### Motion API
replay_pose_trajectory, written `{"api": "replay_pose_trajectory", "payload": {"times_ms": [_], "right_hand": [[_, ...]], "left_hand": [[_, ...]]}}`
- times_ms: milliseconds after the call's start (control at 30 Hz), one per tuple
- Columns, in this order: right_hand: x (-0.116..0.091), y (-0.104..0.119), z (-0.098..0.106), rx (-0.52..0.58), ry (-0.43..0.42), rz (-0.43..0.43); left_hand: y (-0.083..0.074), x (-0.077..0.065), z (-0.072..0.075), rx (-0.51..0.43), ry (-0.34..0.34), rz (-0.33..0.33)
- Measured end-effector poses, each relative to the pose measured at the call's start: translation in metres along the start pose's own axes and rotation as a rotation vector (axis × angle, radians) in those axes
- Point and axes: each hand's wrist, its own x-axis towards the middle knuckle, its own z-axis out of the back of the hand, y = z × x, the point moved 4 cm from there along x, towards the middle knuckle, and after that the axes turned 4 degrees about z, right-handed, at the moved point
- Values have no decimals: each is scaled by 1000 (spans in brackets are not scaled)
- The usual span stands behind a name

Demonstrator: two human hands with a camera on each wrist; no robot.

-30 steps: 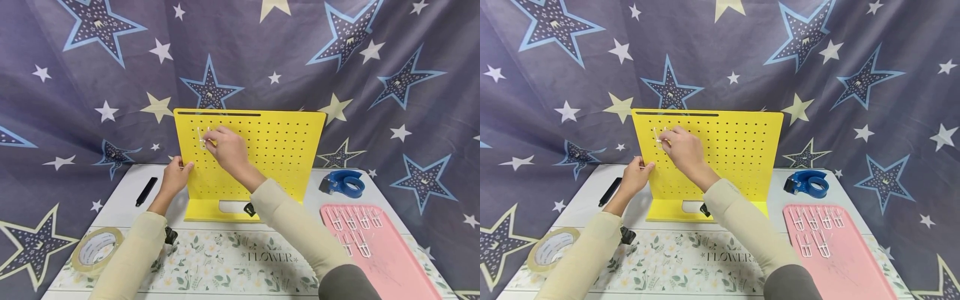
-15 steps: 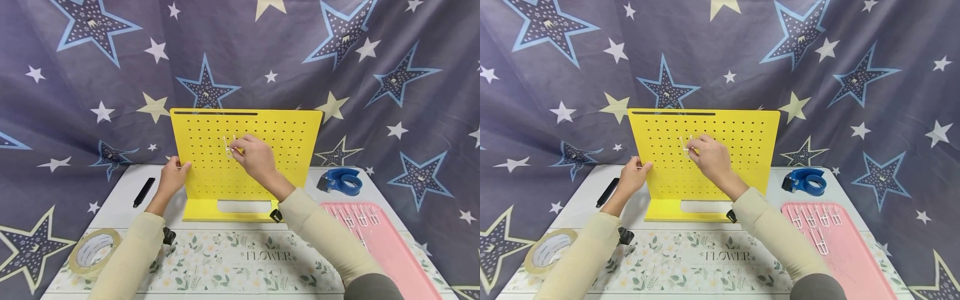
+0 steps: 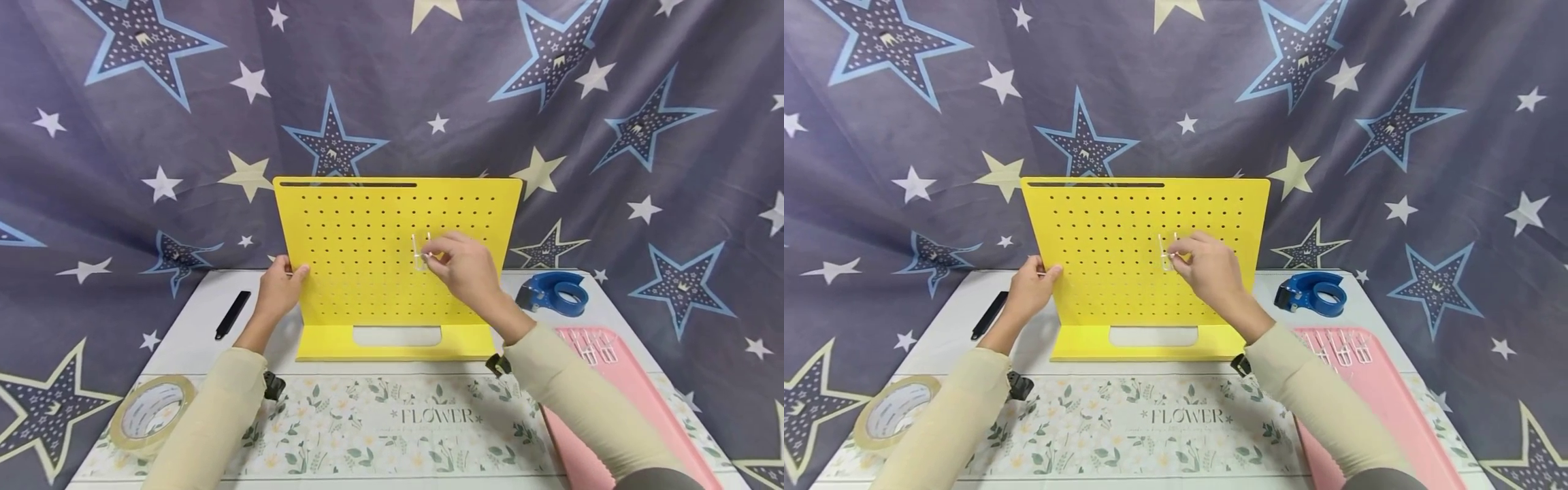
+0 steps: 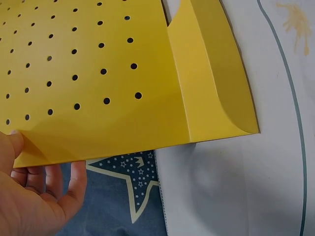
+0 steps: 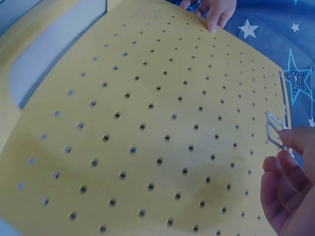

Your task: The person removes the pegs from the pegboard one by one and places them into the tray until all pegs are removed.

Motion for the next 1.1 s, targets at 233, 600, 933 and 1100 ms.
{"api": "replay_pose_trajectory", "payload": {"times_ms": [233, 600, 933, 1100], "right_hand": [[-21, -30, 22, 64, 1, -41], [-63, -72, 67, 15, 14, -144], [-106, -114, 103, -14, 129, -260], [-126, -133, 119, -41, 162, -307]], "left_hand": [[5, 0, -2, -3, 5, 2], [4, 1, -3, -10, 9, -1], [1, 1, -1, 6, 3, 12], [-1, 0, 0, 4, 10, 7]]}}
